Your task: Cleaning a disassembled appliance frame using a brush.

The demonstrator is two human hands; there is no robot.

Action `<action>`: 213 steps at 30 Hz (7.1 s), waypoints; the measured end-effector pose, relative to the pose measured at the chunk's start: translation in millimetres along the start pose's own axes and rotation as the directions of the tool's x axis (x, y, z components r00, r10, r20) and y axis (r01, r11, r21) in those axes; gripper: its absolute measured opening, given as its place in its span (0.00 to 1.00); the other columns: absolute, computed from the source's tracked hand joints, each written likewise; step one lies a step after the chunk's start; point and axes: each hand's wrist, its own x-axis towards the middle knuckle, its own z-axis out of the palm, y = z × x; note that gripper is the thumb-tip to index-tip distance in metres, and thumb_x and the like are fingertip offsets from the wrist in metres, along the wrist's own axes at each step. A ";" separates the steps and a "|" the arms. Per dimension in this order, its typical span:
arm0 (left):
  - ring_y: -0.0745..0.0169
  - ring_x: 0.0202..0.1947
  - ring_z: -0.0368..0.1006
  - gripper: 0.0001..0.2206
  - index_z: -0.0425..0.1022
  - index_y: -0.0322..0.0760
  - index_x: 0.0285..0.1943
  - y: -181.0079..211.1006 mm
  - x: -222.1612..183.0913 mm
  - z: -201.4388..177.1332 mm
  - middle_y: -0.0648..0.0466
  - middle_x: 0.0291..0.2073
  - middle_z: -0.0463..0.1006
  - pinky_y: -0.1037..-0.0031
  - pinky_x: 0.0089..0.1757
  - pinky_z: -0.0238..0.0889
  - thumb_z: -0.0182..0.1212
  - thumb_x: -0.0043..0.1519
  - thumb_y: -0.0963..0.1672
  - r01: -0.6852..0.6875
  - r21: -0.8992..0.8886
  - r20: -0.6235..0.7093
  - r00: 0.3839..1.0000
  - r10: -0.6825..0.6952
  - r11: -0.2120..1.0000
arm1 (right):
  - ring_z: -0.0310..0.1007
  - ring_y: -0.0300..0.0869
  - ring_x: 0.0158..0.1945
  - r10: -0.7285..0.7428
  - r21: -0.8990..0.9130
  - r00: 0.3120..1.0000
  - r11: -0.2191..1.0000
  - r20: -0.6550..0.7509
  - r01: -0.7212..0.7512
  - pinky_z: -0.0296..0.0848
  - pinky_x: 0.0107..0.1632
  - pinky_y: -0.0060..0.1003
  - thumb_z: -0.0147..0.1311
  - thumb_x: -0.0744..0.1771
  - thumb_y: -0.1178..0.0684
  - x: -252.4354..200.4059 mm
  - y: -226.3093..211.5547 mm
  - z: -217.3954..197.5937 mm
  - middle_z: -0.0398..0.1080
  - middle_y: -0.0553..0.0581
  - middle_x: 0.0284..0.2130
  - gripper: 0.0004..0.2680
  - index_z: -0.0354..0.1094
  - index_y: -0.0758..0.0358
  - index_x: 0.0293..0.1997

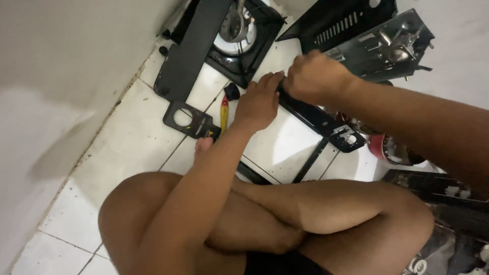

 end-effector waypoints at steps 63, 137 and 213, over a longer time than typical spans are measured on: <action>0.36 0.61 0.68 0.20 0.54 0.48 0.74 -3.4 6.6 6.3 0.42 0.69 0.64 0.49 0.47 0.75 0.40 0.72 0.45 -0.014 0.053 -0.033 0.999 0.016 0.999 | 0.54 0.32 0.19 0.153 0.148 0.463 -0.988 0.873 0.049 0.60 0.25 0.29 0.58 0.69 0.45 13.1 -72.6 59.6 0.51 0.42 0.21 0.09 0.63 0.53 0.37; 0.46 0.35 0.77 0.06 0.81 0.42 0.41 -76.6 42.5 -41.7 0.49 0.37 0.81 0.56 0.37 0.69 0.58 0.63 0.44 0.387 0.124 -0.534 0.802 -0.267 0.914 | 0.69 0.45 0.29 0.552 0.615 0.320 -0.507 0.770 -0.604 0.66 0.33 0.37 0.52 0.67 0.52 -64.6 -122.2 23.9 0.73 0.57 0.30 0.13 0.74 0.63 0.56; 0.29 0.55 0.74 0.27 0.56 0.28 0.75 26.1 -110.0 13.8 0.30 0.57 0.71 0.45 0.49 0.71 0.49 0.64 0.40 0.230 0.309 0.060 0.964 -0.261 0.923 | 0.79 0.48 0.45 0.482 0.580 0.357 -0.773 0.800 -0.256 0.76 0.48 0.42 0.58 0.66 0.30 -82.5 -228.6 -45.7 0.80 0.58 0.37 0.22 0.71 0.44 0.65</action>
